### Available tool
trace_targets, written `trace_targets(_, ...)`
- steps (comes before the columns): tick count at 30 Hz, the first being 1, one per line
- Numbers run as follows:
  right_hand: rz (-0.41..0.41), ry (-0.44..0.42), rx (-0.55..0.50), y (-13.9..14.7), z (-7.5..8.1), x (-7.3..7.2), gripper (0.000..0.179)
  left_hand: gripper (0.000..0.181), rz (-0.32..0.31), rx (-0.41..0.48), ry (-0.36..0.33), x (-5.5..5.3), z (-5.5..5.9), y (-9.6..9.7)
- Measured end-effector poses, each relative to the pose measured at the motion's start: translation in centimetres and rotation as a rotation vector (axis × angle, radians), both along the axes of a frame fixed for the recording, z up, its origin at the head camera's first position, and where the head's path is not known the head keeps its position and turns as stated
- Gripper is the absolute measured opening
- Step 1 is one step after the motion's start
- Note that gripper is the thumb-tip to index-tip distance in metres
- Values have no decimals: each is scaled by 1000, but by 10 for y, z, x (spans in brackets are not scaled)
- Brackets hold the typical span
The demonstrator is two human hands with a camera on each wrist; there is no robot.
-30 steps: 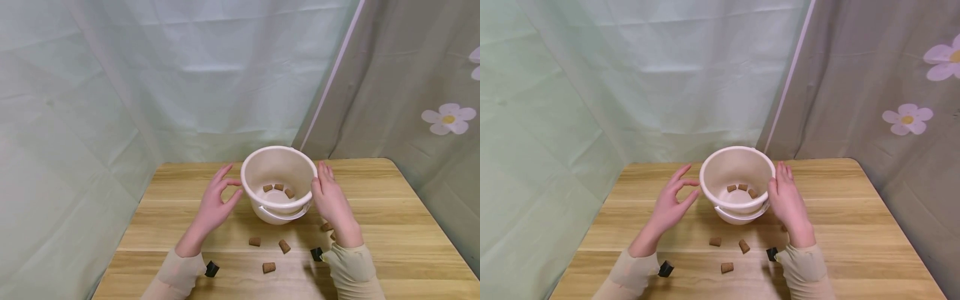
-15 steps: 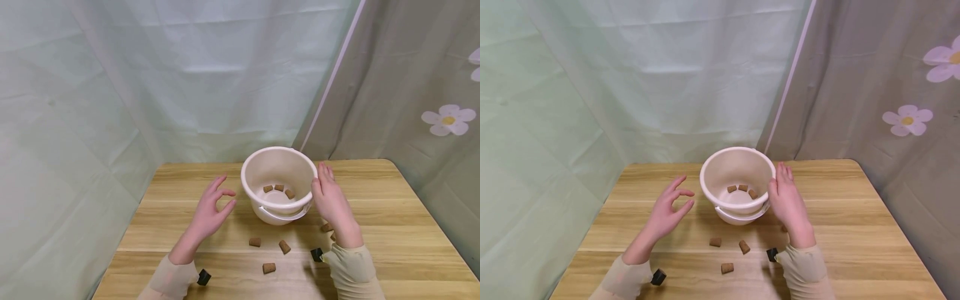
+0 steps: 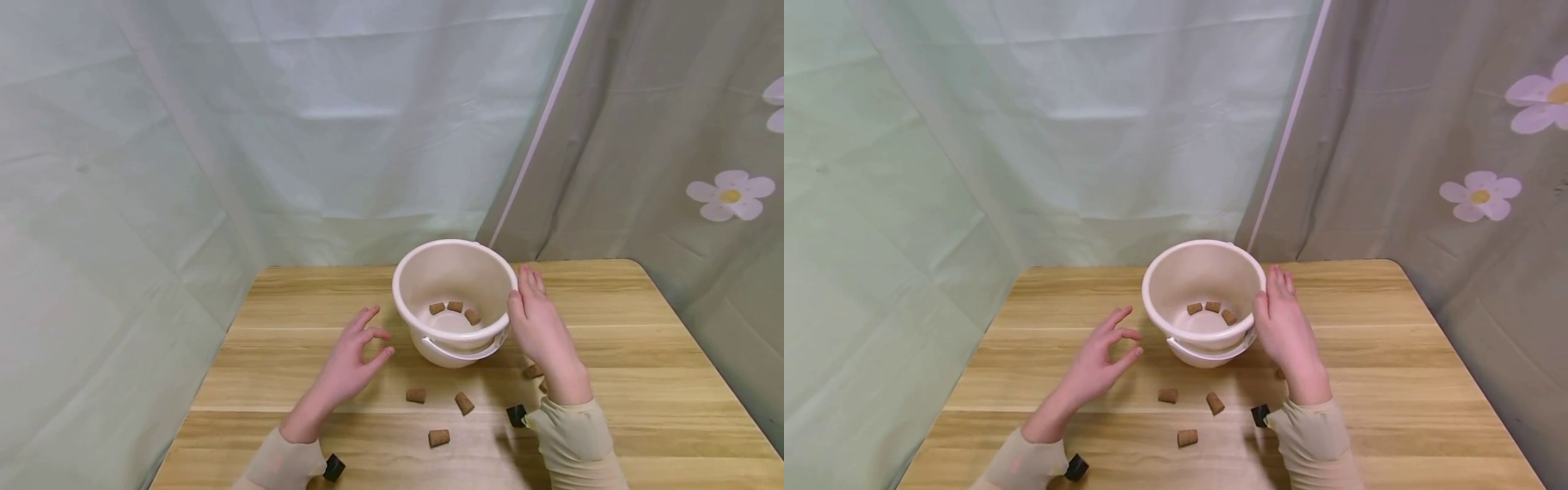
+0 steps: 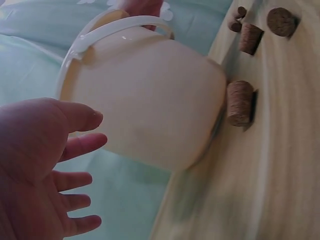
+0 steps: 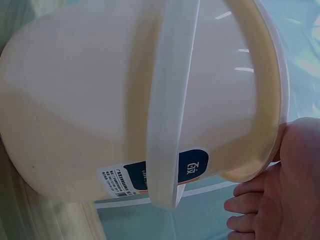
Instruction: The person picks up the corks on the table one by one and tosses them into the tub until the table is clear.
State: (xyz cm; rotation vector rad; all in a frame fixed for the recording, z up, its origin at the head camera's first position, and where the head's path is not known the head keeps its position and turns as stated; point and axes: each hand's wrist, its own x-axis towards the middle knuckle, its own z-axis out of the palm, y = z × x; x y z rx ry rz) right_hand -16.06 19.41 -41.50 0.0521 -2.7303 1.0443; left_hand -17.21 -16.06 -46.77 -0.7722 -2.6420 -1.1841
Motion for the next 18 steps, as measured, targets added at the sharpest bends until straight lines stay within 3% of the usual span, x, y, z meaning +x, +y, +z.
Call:
trace_targets(7,3,34,21,-1,-1,-1,66,15,-25,-58,-46,3,-10,4)
trace_targets(18,9,20,30,-1,-1,-1,66,26,-90,-147,-114,7,-23,11)
